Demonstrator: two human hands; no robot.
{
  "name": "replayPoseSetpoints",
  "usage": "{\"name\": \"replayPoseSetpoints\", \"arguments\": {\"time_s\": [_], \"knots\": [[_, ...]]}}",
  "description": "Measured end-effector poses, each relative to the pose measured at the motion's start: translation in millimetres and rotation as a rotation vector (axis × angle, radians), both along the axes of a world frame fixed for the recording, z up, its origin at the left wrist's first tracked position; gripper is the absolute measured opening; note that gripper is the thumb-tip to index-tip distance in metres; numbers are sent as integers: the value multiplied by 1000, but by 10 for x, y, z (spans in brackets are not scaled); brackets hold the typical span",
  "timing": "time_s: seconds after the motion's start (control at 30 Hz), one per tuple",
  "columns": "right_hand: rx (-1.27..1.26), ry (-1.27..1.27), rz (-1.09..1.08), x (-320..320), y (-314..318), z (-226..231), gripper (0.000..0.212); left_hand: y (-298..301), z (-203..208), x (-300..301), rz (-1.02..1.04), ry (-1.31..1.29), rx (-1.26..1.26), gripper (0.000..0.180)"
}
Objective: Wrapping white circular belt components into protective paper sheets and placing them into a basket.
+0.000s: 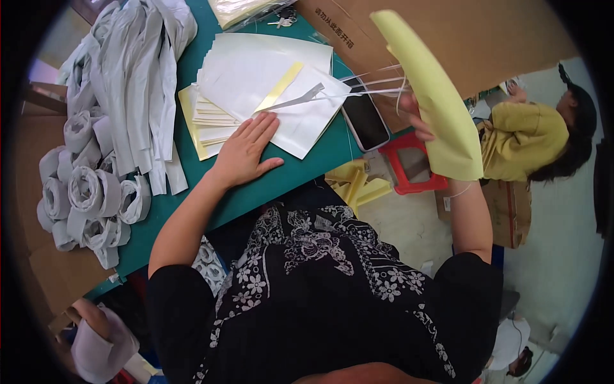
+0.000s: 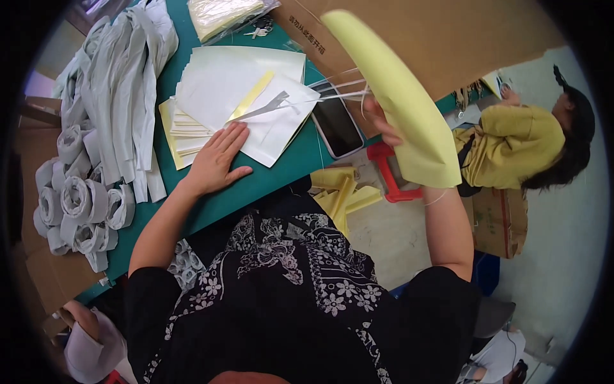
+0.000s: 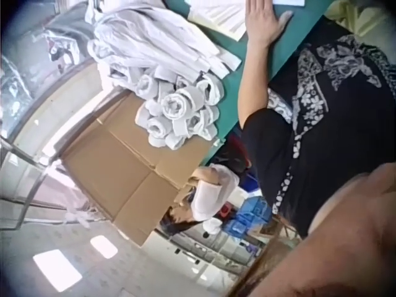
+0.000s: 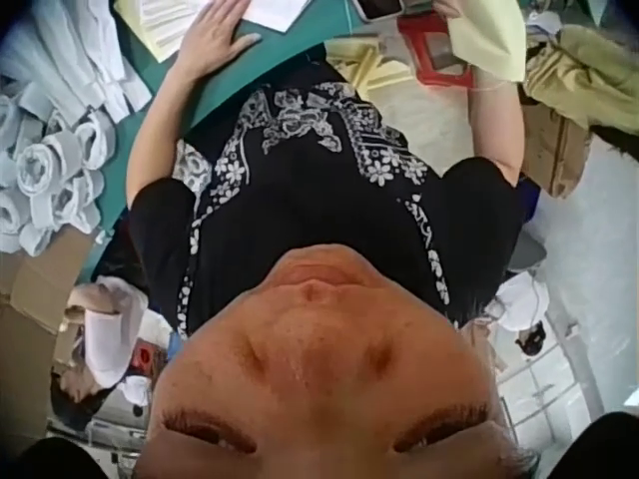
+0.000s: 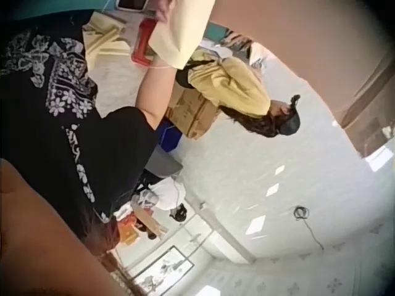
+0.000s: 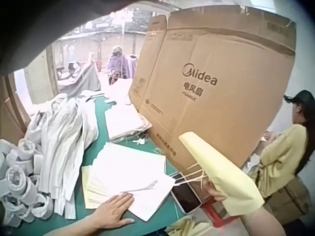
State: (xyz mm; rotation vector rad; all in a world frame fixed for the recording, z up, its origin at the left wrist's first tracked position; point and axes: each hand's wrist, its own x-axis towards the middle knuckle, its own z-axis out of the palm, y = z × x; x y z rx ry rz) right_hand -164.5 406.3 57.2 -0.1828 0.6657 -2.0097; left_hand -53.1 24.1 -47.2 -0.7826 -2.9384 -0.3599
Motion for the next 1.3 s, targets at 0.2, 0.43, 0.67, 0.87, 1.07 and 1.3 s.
{"name": "replayPoseSetpoints", "arguments": {"time_s": [0.2,0.43,0.67,0.87,1.07,1.3], "knots": [[-18,224,-581,-38,-859,-83,30,16,-8,13,-8,-4,8,75],[-105,387,-343,-560,-874,142,30,13,-3,24,-35,-19,78,75],[107,710,-375,-828,-676,589,28,-11,-1,16,-44,-30,81,76],[372,842,-22,-1023,381,1261,26,30,7,-16,-41,-3,68,76],[982,1148,-592,22,1300,705,27,110,62,-86,-86,-46,169,74],[1794,1115,-506,1521,1426,-993,23,129,87,-96,-50,-33,157,71]]}}
